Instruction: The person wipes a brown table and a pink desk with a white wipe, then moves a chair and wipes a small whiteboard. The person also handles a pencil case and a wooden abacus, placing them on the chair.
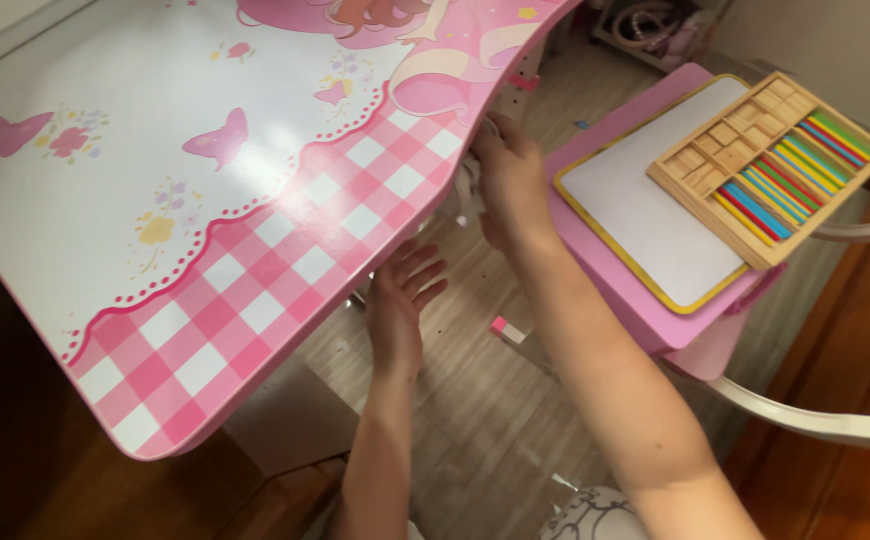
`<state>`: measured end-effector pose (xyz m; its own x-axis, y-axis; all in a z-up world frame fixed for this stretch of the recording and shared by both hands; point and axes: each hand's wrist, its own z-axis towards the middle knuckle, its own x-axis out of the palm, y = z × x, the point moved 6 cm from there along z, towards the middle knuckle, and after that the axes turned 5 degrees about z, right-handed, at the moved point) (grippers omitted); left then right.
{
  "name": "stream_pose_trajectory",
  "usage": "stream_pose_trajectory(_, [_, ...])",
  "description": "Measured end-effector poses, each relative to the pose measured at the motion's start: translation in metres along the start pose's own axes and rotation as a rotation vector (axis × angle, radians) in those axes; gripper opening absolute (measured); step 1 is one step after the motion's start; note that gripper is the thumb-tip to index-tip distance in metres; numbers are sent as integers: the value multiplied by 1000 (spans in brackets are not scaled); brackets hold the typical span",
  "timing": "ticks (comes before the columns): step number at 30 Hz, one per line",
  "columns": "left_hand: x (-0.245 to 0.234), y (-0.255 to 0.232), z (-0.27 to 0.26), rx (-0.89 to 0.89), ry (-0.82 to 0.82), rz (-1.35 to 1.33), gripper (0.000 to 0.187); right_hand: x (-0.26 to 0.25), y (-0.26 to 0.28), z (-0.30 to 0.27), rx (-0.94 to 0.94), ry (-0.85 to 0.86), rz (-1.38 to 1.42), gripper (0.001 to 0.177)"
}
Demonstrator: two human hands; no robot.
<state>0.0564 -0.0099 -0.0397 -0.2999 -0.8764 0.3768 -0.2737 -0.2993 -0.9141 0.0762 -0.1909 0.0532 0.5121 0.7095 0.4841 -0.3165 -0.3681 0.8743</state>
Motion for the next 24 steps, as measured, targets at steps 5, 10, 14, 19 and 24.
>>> stream_pose_trajectory(5, [-9,6,2,14,-1,-19,65,37,-43,29,56,88,112,37])
stream_pose_trajectory(10, [-8,9,4,4,15,-39,65,68,-74,42,129,214,32,37])
stream_pose_trajectory(14, [-8,6,4,-9,14,-69,63,75,-81,46,107,231,-41,36])
stream_pose_trajectory(19, [-8,5,6,-10,4,-82,62,70,-94,45,67,224,-157,36])
stream_pose_trajectory(24, [-9,12,7,22,23,-109,59,58,-105,42,13,193,-367,36])
